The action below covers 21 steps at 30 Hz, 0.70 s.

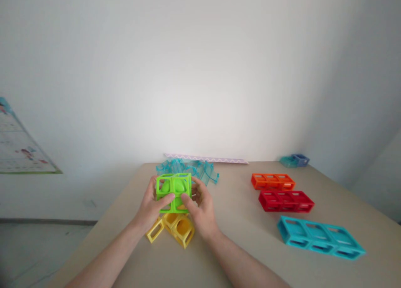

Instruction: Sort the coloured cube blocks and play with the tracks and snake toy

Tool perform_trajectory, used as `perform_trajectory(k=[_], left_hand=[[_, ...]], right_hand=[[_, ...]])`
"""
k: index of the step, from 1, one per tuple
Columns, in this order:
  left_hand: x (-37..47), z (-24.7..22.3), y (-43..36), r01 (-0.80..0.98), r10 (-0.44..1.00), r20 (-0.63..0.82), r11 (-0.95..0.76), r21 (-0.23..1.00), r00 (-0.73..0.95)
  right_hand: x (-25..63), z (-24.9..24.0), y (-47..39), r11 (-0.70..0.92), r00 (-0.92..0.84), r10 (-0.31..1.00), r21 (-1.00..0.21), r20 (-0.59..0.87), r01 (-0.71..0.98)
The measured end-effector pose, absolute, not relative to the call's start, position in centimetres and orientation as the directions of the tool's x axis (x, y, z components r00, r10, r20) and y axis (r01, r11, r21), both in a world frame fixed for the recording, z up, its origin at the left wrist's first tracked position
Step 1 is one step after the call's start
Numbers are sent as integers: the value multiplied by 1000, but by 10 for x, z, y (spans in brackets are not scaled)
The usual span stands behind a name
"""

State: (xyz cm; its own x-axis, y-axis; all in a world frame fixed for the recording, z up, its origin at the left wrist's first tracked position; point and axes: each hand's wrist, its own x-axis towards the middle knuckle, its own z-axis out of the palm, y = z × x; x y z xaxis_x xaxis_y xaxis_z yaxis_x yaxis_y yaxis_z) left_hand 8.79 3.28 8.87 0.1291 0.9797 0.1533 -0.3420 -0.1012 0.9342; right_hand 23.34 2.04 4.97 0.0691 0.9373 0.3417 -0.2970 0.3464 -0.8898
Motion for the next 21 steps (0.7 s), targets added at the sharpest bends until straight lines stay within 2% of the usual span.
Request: perform_trajectory(k=[4,9,15,21], left_hand=[[86,84,34,-348,968,208,-149,925,138],[89,82,36,-383,963,165,-72,921,215],[85,79,38,-343,969,197,-136,930,150],[81,74,42,-347,957,243,-175,921,161]], right_hand=[[234,49,21,385,89,923,-885,376,-262],[237,46,22,393,125,919,-877,373,-275],[235,49,19,394,88,918,-861,387,-322],[236,50,19,361,74,930,-864,359,-350]])
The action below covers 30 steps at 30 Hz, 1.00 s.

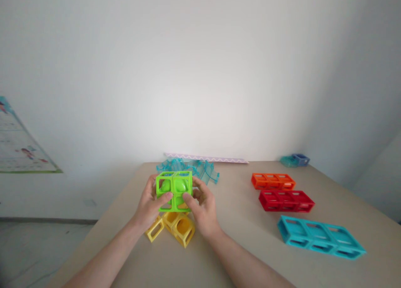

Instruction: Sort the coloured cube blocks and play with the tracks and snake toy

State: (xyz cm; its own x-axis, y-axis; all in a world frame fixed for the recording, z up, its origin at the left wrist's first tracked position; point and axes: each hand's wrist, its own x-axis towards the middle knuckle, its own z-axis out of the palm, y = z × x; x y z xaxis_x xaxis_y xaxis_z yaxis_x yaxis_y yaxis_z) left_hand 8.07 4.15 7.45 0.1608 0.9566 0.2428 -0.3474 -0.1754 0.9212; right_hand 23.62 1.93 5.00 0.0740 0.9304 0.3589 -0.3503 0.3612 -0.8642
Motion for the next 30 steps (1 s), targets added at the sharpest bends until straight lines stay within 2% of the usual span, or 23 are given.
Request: perform_trajectory(k=[7,11,13,18,22,30], left_hand=[[81,69,43,-289,954,254,-202,936,158],[77,68,50,-351,957,285,-247,903,62],[75,70,53,-375,960,278,-246,894,33],[76,72,50,-311,966,236,-193,931,106],[81,70,44,-259,962,196,-144,955,188],[80,74,42,-198,956,219,-180,964,196]], right_hand=[[234,51,19,341,97,940,-879,328,-335],[229,48,13,277,78,961,-912,266,-303],[226,43,11,292,64,956,-922,285,-255],[227,39,15,380,145,924,-897,355,-227],[231,45,19,354,133,935,-888,329,-295],[230,54,16,318,124,948,-888,293,-332]])
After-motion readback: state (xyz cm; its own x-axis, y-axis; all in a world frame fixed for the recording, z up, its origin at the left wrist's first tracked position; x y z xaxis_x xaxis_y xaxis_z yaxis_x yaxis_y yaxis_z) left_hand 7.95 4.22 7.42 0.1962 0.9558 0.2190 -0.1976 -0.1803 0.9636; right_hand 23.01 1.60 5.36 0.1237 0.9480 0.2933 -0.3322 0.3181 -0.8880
